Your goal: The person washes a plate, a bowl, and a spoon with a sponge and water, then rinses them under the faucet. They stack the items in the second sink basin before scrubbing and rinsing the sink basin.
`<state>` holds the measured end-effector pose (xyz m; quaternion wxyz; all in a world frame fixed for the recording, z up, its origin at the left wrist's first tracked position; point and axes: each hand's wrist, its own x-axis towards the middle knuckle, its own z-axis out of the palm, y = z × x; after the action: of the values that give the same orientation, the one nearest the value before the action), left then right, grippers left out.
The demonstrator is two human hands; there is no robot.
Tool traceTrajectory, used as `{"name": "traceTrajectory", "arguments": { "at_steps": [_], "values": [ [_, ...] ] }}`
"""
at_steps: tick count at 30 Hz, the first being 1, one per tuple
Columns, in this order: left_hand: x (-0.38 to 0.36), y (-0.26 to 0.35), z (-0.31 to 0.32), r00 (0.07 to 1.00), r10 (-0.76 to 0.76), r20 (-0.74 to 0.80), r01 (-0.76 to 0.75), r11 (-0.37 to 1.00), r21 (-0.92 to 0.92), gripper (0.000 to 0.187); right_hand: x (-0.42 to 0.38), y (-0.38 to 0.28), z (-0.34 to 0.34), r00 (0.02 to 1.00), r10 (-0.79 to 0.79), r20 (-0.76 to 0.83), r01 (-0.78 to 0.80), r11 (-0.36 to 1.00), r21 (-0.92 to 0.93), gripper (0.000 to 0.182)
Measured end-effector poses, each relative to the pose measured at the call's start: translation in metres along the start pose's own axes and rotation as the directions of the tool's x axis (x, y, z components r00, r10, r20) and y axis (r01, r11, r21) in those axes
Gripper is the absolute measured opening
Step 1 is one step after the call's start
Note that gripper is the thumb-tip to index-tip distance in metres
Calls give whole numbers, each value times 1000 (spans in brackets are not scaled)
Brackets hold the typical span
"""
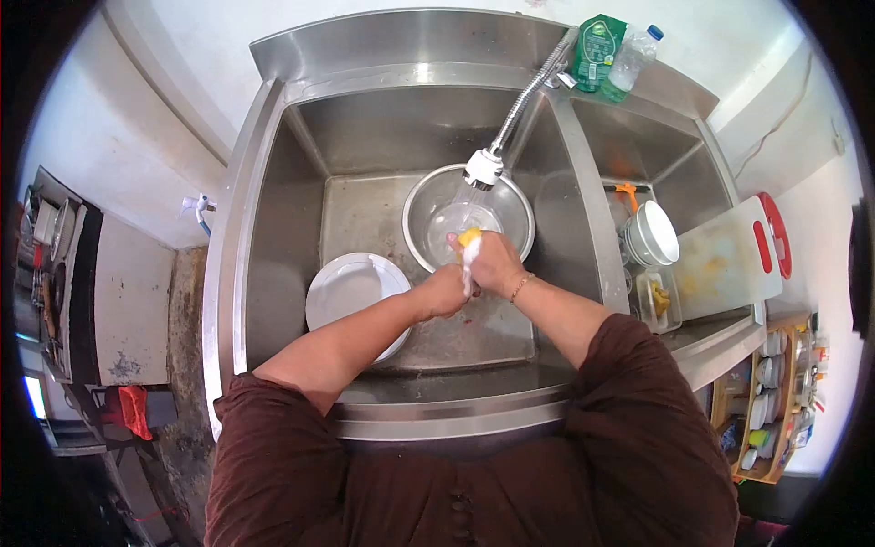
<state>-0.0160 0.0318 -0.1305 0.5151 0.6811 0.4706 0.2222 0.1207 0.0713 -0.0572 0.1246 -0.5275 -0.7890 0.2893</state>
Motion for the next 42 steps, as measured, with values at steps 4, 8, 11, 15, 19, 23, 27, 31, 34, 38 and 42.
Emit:
{"name": "traceTrajectory", "arguments": {
  "at_steps": [4, 8, 11, 15, 19, 23, 27, 31, 34, 38, 42],
  "values": [
    [-12, 27, 2, 991, 132, -27, -124, 972, 198, 31, 39, 70, 38, 922, 384, -50, -329, 845, 422, 54],
    [-11, 48, -9, 944, -152, -292, 82, 968, -237, 34, 30, 63, 20, 679, 734, -14, -413, 397, 820, 45],
    [28, -65, 18, 567, 510, -647, -31, 798, 602, 38, 30, 53, 55, 844, 406, 349, -340, -98, 935, 38],
    [10, 5, 9, 828, -388, -406, -95, 616, -782, 42, 12, -13, 62, 827, 468, 311, -371, 38, 928, 36],
    [30, -41, -12, 828, -500, -254, 44, 510, -859, 46, 1, -28, 62, 940, 339, -40, -174, 578, 797, 44],
    [8, 7, -37, 788, -467, -400, 476, 875, -83, 50, -11, -42, 57, 963, 252, -91, -154, 798, 582, 57],
    [3, 1, -91, 521, -734, -435, 28, 524, -851, 36, -28, -42, 55, 994, -68, -82, 104, 778, 620, 54],
    [-34, -57, -133, 565, -716, -410, 635, 695, -339, 27, 1, -33, 1, 921, 120, 370, -120, 993, -23, 64],
    [-46, -84, -114, 622, -777, -99, 727, 526, 441, 19, 47, 8, -6, 898, 292, 330, -214, 944, -252, 80],
    [-54, -196, -62, 611, -792, 22, 519, 422, 744, 30, 90, 73, 33, 872, 314, 375, -77, 845, -529, 73],
    [-68, -189, -53, 684, -708, -174, 585, 391, 710, 46, 58, 76, 80, 937, 341, 80, -255, 821, -511, 60]
  ]
}}
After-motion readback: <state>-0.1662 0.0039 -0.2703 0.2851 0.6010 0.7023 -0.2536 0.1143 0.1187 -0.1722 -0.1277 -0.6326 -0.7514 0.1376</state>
